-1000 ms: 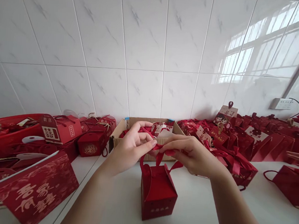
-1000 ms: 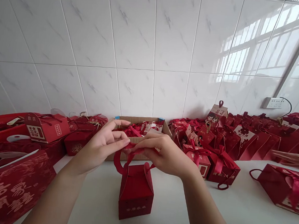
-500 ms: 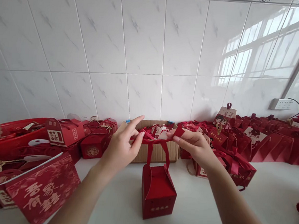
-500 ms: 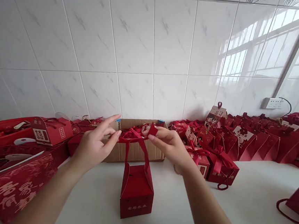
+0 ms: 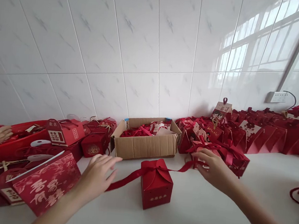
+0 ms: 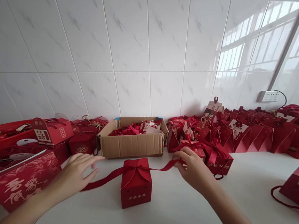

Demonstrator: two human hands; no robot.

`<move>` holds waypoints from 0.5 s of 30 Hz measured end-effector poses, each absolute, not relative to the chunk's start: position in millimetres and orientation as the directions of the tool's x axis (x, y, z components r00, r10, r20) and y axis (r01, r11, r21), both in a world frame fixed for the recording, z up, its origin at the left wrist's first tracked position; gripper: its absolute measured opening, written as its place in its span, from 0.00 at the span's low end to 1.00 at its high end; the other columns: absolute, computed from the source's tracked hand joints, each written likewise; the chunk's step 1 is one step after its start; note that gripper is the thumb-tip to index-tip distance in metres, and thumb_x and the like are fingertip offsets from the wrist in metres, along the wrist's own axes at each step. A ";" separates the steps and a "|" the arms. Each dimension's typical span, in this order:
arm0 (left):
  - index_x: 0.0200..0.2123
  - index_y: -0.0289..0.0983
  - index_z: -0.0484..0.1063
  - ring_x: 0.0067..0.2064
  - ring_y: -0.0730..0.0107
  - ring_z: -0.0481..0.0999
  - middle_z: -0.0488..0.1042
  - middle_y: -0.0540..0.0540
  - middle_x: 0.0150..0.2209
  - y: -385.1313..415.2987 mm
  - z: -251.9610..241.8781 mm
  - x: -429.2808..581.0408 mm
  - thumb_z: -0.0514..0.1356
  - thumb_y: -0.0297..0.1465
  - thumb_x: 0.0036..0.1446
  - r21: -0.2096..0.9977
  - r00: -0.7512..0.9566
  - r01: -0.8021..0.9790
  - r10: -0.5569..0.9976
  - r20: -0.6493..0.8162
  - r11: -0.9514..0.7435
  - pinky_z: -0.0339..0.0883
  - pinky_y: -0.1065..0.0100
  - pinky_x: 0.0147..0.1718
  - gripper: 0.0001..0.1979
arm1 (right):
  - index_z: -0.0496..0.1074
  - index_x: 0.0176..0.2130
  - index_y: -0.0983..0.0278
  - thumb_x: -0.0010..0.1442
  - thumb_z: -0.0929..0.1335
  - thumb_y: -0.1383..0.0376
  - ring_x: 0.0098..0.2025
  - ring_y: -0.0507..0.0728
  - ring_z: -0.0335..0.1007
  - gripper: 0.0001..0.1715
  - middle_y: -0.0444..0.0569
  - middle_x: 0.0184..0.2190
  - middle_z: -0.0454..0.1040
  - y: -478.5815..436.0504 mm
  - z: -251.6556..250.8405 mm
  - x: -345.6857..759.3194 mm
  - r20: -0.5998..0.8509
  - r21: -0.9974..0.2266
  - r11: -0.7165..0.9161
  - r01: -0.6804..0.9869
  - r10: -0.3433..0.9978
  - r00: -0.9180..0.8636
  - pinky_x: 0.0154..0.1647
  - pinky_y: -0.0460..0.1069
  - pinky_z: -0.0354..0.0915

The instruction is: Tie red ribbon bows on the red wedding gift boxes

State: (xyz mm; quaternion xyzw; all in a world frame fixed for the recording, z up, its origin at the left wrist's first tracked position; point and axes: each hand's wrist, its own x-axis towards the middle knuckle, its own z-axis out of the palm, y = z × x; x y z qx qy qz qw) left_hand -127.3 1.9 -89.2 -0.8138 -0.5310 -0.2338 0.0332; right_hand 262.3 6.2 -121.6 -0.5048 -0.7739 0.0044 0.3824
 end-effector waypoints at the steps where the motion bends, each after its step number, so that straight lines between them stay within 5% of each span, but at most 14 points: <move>1: 0.41 0.42 0.73 0.41 0.57 0.72 0.73 0.46 0.33 0.9 -87.9 -114.0 0.55 0.34 0.56 0.237 0.320 0.856 0.830 0.456 -0.460 0.61 0.57 0.47 0.11 | 0.71 0.43 0.61 0.57 0.64 0.68 0.42 0.62 0.70 0.13 0.55 0.44 0.71 8.0 -117.5 252.6 0.610 -0.407 0.519 0.752 0.767 -0.199 0.40 0.56 0.68; 4: 0.41 0.41 0.70 0.45 0.59 0.72 0.73 0.44 0.40 -2.4 -85.6 -75.5 0.56 0.37 0.57 0.522 0.252 0.723 0.877 0.409 -0.452 0.65 0.59 0.46 0.10 | 0.70 0.39 0.62 0.60 0.63 0.63 0.39 0.59 0.69 0.08 0.54 0.40 0.71 15.3 -108.3 218.0 0.589 -0.527 0.591 0.610 0.772 -0.240 0.39 0.54 0.67; 7: 0.38 0.40 0.68 0.47 0.60 0.72 0.72 0.44 0.43 -5.7 -89.1 -52.1 0.58 0.39 0.56 0.771 0.197 0.558 0.951 0.237 -0.308 0.68 0.62 0.45 0.10 | 0.65 0.30 0.63 0.64 0.60 0.55 0.30 0.54 0.64 0.16 0.47 0.27 0.68 21.8 -113.8 188.2 0.464 -0.701 0.533 0.474 0.846 -0.264 0.30 0.49 0.63; 15: 0.43 0.40 0.62 0.54 0.58 0.65 0.66 0.42 0.49 -1.3 -110.2 -47.2 0.63 0.38 0.51 0.903 0.203 0.401 0.976 0.078 -0.156 0.67 0.63 0.44 0.18 | 0.56 0.35 0.60 0.56 0.67 0.49 0.23 0.46 0.55 0.21 0.39 0.31 0.61 18.7 -142.3 172.8 0.221 -0.941 0.278 0.192 0.936 -0.275 0.20 0.43 0.54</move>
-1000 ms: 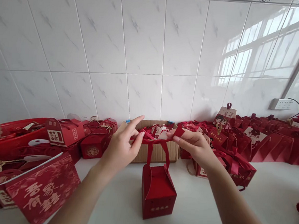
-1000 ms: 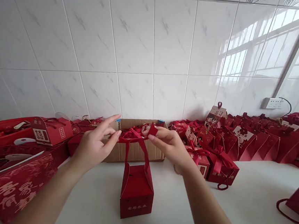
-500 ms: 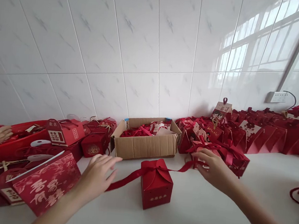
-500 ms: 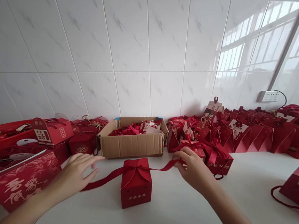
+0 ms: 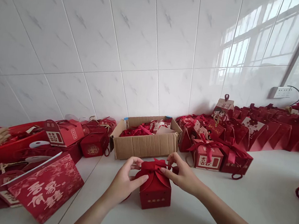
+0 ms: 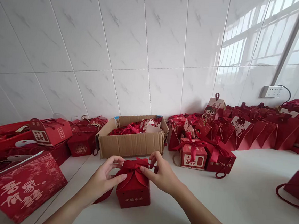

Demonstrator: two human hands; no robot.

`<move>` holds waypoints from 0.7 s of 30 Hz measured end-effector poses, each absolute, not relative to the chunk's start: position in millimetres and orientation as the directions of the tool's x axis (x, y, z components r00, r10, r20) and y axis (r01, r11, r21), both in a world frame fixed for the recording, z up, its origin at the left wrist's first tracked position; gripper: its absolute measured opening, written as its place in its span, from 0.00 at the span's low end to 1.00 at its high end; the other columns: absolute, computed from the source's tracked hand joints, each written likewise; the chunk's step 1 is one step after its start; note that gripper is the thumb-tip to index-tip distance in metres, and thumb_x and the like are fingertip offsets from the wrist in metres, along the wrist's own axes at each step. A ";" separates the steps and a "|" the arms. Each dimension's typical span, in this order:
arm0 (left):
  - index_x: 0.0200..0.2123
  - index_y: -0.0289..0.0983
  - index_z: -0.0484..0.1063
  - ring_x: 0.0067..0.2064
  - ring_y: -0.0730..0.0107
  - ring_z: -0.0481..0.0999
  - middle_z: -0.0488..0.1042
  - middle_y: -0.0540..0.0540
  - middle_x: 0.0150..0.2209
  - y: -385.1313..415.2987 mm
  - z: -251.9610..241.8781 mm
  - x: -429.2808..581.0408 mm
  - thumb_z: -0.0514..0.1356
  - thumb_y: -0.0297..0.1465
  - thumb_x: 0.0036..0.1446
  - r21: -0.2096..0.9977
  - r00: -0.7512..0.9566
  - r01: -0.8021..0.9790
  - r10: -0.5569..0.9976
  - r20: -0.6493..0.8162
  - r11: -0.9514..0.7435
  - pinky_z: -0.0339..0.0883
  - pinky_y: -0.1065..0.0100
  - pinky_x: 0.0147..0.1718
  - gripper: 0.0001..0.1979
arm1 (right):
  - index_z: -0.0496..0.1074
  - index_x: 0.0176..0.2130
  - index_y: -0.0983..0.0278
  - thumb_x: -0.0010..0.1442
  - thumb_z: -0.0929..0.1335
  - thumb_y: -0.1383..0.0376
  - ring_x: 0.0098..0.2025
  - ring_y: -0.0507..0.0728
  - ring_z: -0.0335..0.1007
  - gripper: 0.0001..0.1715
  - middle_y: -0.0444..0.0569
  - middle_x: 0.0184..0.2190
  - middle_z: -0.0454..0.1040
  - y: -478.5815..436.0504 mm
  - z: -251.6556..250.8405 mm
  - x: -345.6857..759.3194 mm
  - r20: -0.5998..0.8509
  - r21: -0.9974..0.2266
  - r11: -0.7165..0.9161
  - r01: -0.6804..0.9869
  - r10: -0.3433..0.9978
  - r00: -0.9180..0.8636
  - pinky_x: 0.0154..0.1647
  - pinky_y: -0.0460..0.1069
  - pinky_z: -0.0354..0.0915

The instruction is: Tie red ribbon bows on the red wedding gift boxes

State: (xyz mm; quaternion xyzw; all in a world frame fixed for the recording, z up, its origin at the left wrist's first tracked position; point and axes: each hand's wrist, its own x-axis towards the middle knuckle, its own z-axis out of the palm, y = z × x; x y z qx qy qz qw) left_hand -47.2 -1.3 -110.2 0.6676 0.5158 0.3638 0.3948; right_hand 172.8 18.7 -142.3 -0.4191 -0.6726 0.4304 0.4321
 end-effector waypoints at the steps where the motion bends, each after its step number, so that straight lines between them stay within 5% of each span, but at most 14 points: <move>1: 0.44 0.41 0.61 0.53 0.58 0.65 0.65 0.42 0.49 0.1 -112.6 -47.4 0.63 0.38 0.50 0.908 0.201 0.399 0.978 0.052 -0.130 0.67 0.64 0.44 0.20 | 0.56 0.35 0.60 0.55 0.68 0.48 0.23 0.46 0.55 0.23 0.39 0.32 0.61 18.5 -142.7 173.0 0.186 -0.956 0.235 0.173 0.947 -0.260 0.18 0.42 0.53; 6: 0.47 0.42 0.56 0.45 0.64 0.68 0.63 0.44 0.46 5.9 -117.3 -46.1 0.64 0.40 0.48 0.928 0.219 0.371 0.974 -0.053 -0.033 0.65 0.67 0.38 0.26 | 0.53 0.33 0.60 0.51 0.70 0.47 0.18 0.44 0.50 0.27 0.38 0.28 0.66 18.8 -142.3 168.9 0.000 -0.999 0.009 0.035 0.964 -0.265 0.15 0.41 0.45; 10: 0.32 0.38 0.60 0.33 0.70 0.65 0.64 0.50 0.33 10.8 -115.4 -48.4 0.64 0.44 0.47 0.917 0.280 0.399 0.953 -0.112 -0.009 0.58 0.70 0.32 0.19 | 0.53 0.30 0.60 0.52 0.69 0.47 0.18 0.44 0.44 0.26 0.34 0.20 0.58 21.8 -146.6 169.2 0.044 -0.999 0.040 -0.023 0.976 -0.213 0.17 0.42 0.43; 15: 0.20 0.38 0.52 0.25 0.75 0.50 0.48 0.57 0.21 16.3 -114.3 -55.2 0.64 0.50 0.44 0.870 0.276 0.493 0.950 -0.148 -0.008 0.42 0.71 0.25 0.27 | 0.54 0.25 0.61 0.54 0.66 0.45 0.18 0.46 0.43 0.26 0.34 0.16 0.49 30.8 -144.9 186.5 0.083 -0.996 0.087 0.029 0.991 -0.104 0.17 0.43 0.42; 21: 0.23 0.37 0.63 0.28 0.71 0.63 0.65 0.53 0.24 8.2 -114.5 -52.6 0.64 0.50 0.43 0.898 0.259 0.434 0.944 -0.204 0.075 0.50 0.71 0.28 0.23 | 0.56 0.28 0.61 0.54 0.67 0.49 0.19 0.48 0.47 0.22 0.36 0.18 0.53 36.0 -140.0 206.6 0.224 -0.950 0.227 0.213 0.974 -0.040 0.19 0.44 0.46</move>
